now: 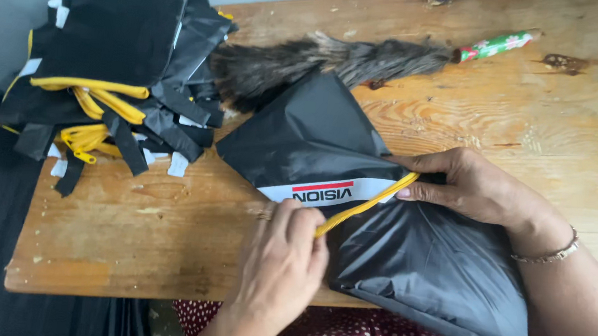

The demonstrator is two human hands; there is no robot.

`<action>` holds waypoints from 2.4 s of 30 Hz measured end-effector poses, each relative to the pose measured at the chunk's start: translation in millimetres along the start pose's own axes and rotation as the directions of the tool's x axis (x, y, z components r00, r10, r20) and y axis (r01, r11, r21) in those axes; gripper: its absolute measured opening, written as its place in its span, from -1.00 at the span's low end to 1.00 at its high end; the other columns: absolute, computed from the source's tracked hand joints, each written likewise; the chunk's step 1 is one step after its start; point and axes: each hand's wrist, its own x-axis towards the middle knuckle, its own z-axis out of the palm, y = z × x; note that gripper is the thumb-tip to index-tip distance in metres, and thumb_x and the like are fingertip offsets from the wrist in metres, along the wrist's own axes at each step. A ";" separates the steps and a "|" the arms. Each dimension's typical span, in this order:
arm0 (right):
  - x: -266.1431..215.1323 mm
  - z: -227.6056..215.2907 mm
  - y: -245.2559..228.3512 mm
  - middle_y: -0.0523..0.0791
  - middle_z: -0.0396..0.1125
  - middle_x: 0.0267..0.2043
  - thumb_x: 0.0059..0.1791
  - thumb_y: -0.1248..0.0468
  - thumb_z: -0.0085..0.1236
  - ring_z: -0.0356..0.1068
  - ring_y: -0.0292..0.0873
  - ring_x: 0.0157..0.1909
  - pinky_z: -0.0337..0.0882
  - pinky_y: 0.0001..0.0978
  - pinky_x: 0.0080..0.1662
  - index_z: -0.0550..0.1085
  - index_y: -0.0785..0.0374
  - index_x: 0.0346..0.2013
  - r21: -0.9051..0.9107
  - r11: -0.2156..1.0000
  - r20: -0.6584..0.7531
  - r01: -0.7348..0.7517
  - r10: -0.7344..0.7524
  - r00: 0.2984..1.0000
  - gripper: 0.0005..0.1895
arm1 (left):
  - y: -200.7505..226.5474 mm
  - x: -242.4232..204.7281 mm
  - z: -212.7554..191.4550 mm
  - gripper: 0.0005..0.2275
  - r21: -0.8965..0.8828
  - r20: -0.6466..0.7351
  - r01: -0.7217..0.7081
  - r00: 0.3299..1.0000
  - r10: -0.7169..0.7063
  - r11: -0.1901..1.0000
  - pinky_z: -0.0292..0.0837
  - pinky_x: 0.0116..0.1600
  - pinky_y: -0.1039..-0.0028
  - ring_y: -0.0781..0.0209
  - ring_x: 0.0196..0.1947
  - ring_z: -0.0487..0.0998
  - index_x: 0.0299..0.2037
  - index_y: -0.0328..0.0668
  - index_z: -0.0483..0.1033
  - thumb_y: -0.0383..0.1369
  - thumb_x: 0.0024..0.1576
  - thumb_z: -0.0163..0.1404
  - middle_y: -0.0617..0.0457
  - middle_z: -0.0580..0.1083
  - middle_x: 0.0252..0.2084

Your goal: The person places a small item into a black pouch, seals the yellow zipper, and places the pouch into a blue crate. They then unfold a larger black bag on the table and use a feather duster to wipe the surface.

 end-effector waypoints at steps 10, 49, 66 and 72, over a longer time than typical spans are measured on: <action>-1.1 -4.8 -8.9 -0.21 0.51 0.24 -0.18 0.14 0.31 0.40 -0.42 0.22 0.37 -0.55 0.26 0.57 0.17 0.17 0.149 0.983 -0.016 0.110 -0.109 0.994 -0.40 | -5.7 -24.0 34.1 -0.71 0.088 -0.040 0.407 0.914 -0.405 0.909 0.36 -0.32 0.00 -0.16 -0.42 0.52 -0.32 0.05 0.34 -0.11 -0.08 0.17 0.09 0.45 -0.42; -49.4 107.3 -45.6 0.16 0.26 0.17 -0.57 -0.27 0.33 0.37 0.28 0.13 0.50 -0.03 0.04 0.22 0.39 0.36 -0.988 0.130 -0.133 -0.083 -0.439 0.888 0.35 | -6.1 -1.4 30.3 -0.80 -0.436 -0.044 0.350 0.912 -0.408 0.829 0.35 -0.35 0.31 0.14 -0.52 0.42 -0.43 -0.09 0.28 -0.49 -0.08 0.11 0.10 0.39 -0.49; -53.7 66.7 -42.5 0.06 0.18 0.43 -0.29 0.14 0.26 0.35 0.27 0.27 0.59 -0.01 -0.06 0.15 0.05 0.39 -0.845 0.522 -0.093 0.111 -0.350 0.932 -0.04 | 24.9 1.0 29.0 -0.83 -0.509 -0.061 0.288 0.928 -0.367 0.811 0.37 -0.39 0.30 0.14 -0.61 0.39 -0.49 -0.10 0.29 -0.45 -0.09 0.10 0.10 0.37 -0.61; -55.5 95.6 -37.1 0.24 0.28 0.23 -0.06 0.17 -0.09 0.37 0.32 0.15 0.49 0.06 0.00 0.28 0.07 0.30 -0.966 0.258 -0.131 0.034 -0.596 0.792 -0.41 | 23.2 -2.4 25.4 -0.88 -0.681 0.121 0.448 0.849 -0.514 0.580 0.37 -0.51 0.49 0.39 -0.67 0.45 -0.47 -0.11 0.34 -0.45 0.00 0.06 0.19 0.43 -0.63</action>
